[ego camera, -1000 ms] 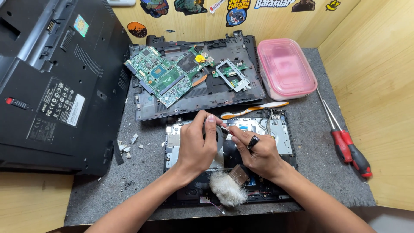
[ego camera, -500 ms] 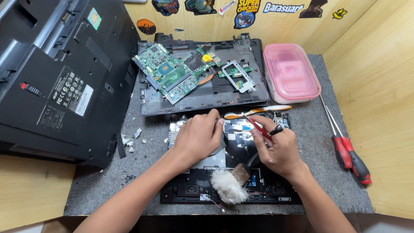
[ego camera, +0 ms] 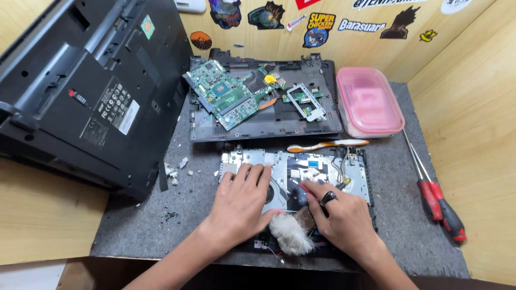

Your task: Servicing and cleaning a laptop cooling fan during a laptop repair.

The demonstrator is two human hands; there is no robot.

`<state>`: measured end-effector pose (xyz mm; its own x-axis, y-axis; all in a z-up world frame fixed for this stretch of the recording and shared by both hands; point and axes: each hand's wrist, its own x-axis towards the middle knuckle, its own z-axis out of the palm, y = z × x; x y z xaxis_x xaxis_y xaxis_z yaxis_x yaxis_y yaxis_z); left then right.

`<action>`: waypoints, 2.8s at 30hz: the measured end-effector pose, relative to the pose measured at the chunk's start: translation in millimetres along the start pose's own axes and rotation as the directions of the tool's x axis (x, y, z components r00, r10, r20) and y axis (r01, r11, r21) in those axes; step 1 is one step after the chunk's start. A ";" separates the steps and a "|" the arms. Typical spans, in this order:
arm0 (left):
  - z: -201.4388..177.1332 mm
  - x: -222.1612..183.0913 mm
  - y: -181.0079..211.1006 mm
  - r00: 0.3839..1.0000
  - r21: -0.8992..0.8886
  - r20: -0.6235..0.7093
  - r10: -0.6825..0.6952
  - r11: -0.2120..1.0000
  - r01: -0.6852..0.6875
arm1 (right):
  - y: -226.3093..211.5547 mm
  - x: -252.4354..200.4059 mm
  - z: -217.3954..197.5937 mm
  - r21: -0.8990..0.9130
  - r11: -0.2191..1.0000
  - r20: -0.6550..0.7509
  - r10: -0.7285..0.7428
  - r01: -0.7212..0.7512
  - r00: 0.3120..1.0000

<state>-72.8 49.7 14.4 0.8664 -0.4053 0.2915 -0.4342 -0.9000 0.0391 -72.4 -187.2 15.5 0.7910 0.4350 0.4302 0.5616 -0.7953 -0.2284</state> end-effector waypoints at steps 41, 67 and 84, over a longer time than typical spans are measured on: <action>16.1 -59.4 28.7 0.938 -0.446 -0.320 -0.129 0.895 -0.029 | -17.9 -8.0 32.4 -0.212 0.914 0.143 -0.322 0.346 0.936; 8.5 -61.2 19.8 0.934 -0.386 -0.353 -0.054 0.918 -0.093 | -15.4 -2.9 26.0 -0.174 0.931 0.051 -0.316 0.320 0.948; 7.8 -57.7 11.9 0.955 -0.450 -0.294 0.029 0.878 -0.165 | -4.2 13.2 37.0 -0.099 0.920 0.117 -0.367 0.379 0.923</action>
<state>-126.0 61.2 -9.3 0.7425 -0.3660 0.5611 -0.6353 -0.6506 0.4162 -55.3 -162.5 -10.2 0.5521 0.7429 0.3785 0.7924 -0.6088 0.0390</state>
